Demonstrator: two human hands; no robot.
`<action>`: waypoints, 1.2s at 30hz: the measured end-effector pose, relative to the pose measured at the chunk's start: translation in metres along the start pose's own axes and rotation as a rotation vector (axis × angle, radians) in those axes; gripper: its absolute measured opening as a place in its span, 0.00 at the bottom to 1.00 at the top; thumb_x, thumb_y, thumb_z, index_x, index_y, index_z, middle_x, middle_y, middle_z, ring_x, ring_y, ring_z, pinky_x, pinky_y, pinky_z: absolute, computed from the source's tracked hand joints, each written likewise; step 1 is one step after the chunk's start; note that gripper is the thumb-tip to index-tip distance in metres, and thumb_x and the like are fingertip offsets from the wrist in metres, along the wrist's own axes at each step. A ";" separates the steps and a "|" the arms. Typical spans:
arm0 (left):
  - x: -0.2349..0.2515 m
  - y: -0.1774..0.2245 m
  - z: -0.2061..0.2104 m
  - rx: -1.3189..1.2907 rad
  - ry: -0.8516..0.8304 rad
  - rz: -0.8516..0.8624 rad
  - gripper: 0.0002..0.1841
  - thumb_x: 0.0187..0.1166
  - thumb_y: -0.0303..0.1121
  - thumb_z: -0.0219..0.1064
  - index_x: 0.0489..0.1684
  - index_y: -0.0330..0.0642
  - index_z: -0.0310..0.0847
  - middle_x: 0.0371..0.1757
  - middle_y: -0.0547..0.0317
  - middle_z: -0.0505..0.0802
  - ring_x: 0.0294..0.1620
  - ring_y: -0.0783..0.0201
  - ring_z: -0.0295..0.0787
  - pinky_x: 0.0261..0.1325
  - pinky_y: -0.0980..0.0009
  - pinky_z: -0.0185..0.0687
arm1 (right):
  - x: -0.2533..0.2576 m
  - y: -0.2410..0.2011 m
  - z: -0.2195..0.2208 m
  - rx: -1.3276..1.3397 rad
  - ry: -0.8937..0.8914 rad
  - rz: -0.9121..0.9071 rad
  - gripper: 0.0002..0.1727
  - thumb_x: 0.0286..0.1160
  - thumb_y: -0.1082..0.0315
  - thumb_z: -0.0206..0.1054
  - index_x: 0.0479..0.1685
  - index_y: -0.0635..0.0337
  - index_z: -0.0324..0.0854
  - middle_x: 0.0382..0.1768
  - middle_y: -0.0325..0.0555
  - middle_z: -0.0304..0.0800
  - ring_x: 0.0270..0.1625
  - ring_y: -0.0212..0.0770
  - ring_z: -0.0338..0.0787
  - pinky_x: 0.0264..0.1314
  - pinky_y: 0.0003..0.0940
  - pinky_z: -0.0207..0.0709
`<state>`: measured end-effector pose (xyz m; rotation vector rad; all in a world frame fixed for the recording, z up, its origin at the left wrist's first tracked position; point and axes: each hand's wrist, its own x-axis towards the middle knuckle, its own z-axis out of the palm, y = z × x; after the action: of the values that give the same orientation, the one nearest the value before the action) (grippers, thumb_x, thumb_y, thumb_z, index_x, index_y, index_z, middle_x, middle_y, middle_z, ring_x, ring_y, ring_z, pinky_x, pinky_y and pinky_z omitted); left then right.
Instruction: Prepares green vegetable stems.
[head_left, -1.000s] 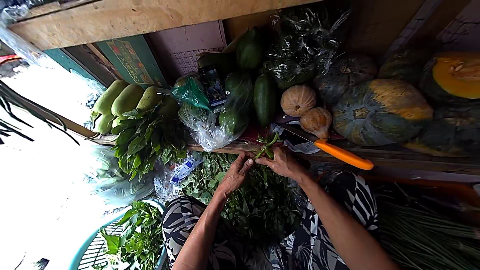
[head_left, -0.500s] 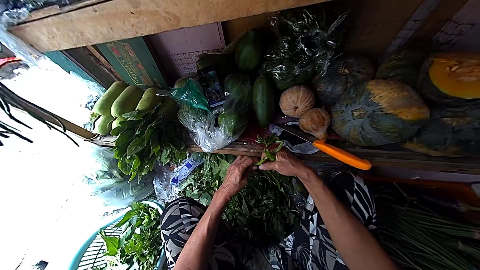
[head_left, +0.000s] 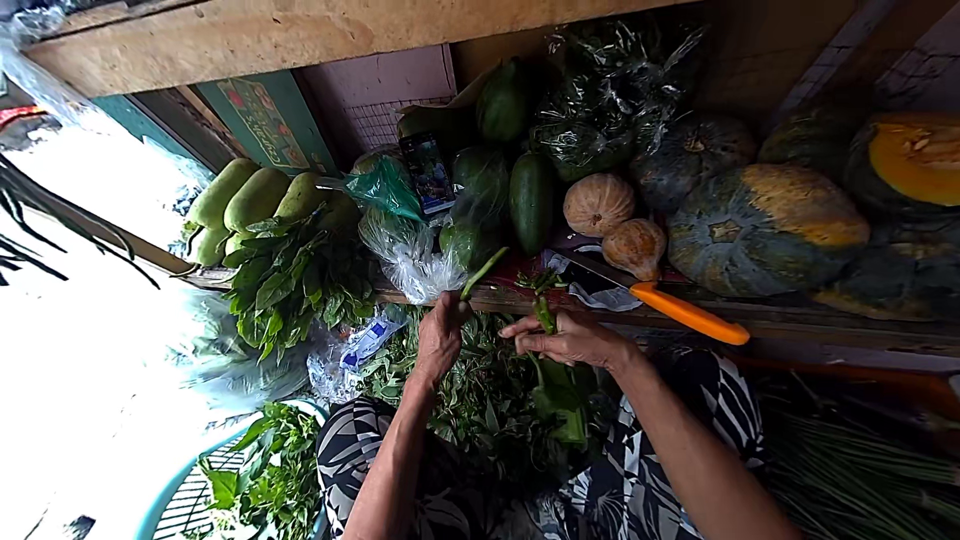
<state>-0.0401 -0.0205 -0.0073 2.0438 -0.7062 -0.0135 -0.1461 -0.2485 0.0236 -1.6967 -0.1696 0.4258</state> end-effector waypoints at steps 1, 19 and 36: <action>-0.002 0.001 0.003 -0.044 -0.014 0.019 0.16 0.90 0.32 0.52 0.57 0.29 0.83 0.36 0.59 0.89 0.36 0.71 0.85 0.48 0.70 0.83 | 0.004 0.001 0.003 -0.098 -0.021 0.052 0.19 0.87 0.64 0.62 0.72 0.56 0.81 0.51 0.33 0.90 0.19 0.17 0.68 0.19 0.15 0.62; -0.005 0.006 0.029 -0.121 0.140 -0.109 0.14 0.89 0.29 0.55 0.57 0.26 0.82 0.45 0.48 0.95 0.43 0.65 0.94 0.52 0.65 0.88 | 0.020 0.000 0.015 0.257 0.672 -0.178 0.14 0.91 0.68 0.53 0.50 0.65 0.84 0.25 0.32 0.84 0.15 0.18 0.70 0.18 0.12 0.65; -0.017 0.015 0.051 -0.262 -0.222 -0.032 0.19 0.89 0.35 0.57 0.67 0.32 0.84 0.42 0.60 0.95 0.37 0.76 0.89 0.48 0.77 0.85 | 0.033 0.009 0.011 0.506 0.714 -0.172 0.10 0.87 0.74 0.59 0.52 0.66 0.86 0.27 0.38 0.87 0.15 0.21 0.72 0.18 0.14 0.68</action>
<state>-0.0757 -0.0574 -0.0283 1.8167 -0.7650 -0.3392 -0.1213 -0.2281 0.0074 -1.2291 0.2947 -0.2644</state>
